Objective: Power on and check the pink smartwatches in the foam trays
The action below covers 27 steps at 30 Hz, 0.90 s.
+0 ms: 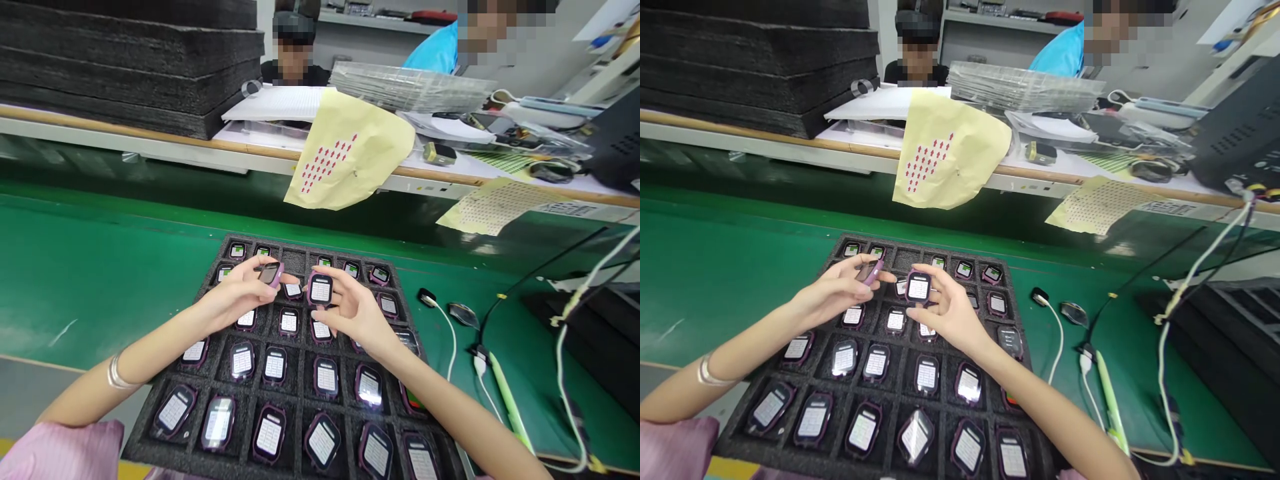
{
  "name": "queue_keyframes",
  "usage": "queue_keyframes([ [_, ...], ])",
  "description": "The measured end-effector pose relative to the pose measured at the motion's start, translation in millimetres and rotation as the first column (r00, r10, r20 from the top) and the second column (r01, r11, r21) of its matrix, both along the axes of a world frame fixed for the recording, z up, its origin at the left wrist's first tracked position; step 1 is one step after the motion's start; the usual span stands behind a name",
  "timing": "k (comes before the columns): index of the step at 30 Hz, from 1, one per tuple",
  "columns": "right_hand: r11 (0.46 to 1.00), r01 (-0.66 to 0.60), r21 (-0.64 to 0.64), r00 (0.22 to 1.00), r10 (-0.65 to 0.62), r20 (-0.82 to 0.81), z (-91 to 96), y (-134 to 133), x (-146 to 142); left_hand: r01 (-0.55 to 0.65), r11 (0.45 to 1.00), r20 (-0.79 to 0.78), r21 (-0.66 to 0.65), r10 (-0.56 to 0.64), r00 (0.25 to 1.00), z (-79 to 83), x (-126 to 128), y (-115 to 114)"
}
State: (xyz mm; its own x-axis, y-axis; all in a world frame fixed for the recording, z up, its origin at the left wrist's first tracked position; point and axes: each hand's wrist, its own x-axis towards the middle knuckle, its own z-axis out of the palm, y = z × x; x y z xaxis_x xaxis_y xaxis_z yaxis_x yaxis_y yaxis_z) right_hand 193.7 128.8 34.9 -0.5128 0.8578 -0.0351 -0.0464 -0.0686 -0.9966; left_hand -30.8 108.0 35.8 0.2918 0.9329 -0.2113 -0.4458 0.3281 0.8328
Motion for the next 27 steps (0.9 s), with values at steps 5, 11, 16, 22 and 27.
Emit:
queue_keyframes([
  [5, 0.99, 0.099, 0.101, 0.995, -0.098, -0.014, -0.7, -5, 3, -0.035, 0.999, -0.087, 0.005, 0.035, 0.996, 0.1, 13, -8],
  [11, 0.968, 0.191, 0.164, 0.979, -0.2, 0.04, -2.0, -7, 4, 0.055, 0.993, 0.023, 0.109, -0.058, 0.998, -1.3, 20, -15],
  [16, 0.969, 0.147, 0.198, 0.987, -0.157, 0.035, -3.3, -8, 9, 0.021, 0.983, -0.012, 0.183, -0.019, 1.0, -1.1, 25, -19],
  [22, 0.967, 0.145, 0.208, 0.987, -0.156, 0.04, 3.0, -17, 7, 0.011, 0.966, -0.083, 0.257, 0.011, 0.997, 1.7, 26, -20],
  [27, 0.977, 0.139, 0.163, 0.99, -0.143, 0.018, 6.4, -19, 6, 0.023, 0.968, 0.043, 0.25, -0.035, 0.998, 5.7, 23, -23],
])
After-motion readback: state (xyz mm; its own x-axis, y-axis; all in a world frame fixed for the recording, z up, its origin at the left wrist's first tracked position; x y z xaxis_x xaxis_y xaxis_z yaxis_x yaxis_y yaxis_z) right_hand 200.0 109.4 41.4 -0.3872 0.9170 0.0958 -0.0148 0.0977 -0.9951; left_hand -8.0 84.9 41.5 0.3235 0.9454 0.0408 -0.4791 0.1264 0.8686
